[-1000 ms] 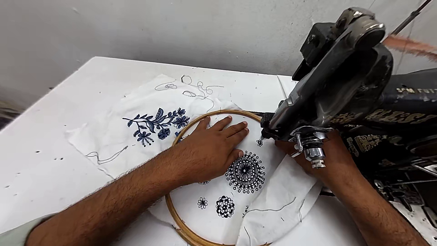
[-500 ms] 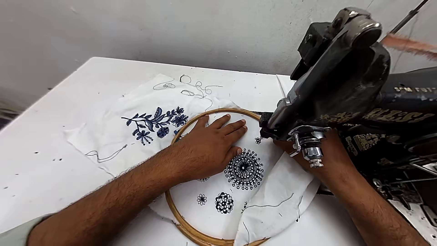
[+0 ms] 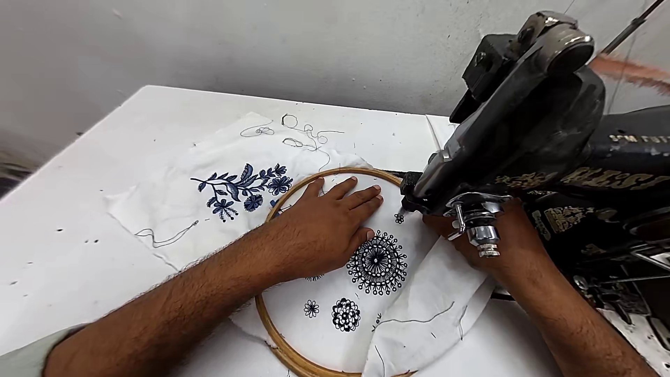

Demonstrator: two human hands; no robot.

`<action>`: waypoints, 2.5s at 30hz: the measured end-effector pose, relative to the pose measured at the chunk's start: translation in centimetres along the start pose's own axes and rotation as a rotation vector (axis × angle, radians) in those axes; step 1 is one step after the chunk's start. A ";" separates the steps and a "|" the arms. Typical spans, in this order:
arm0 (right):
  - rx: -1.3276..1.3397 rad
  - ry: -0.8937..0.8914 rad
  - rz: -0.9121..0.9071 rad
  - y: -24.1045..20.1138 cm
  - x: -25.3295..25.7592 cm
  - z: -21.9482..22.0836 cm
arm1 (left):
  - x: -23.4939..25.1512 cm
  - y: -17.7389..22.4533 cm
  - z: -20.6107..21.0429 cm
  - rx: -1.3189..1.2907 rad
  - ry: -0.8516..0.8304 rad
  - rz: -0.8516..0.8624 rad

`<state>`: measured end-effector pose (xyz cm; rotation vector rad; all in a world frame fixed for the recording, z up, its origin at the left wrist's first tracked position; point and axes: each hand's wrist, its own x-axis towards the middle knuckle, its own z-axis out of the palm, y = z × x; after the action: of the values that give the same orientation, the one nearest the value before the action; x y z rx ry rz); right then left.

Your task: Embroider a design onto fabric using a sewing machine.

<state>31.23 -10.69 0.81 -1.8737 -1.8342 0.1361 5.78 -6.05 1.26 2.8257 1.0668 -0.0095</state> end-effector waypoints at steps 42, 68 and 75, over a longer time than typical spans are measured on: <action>-0.017 -0.003 -0.028 -0.1 0.0 -0.3 | -0.2 0.2 -0.2 -0.003 -0.008 0.007; -0.023 -0.025 -0.023 0.0 0.3 -0.4 | 0.1 0.1 -0.1 -0.005 0.002 0.006; 0.006 -0.011 -0.010 0.1 0.1 0.0 | -0.1 -0.1 -0.4 -0.003 -0.021 0.004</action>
<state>31.30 -10.59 0.77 -1.8625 -1.8484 0.1485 5.62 -6.04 1.65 2.8192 1.0557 -0.0373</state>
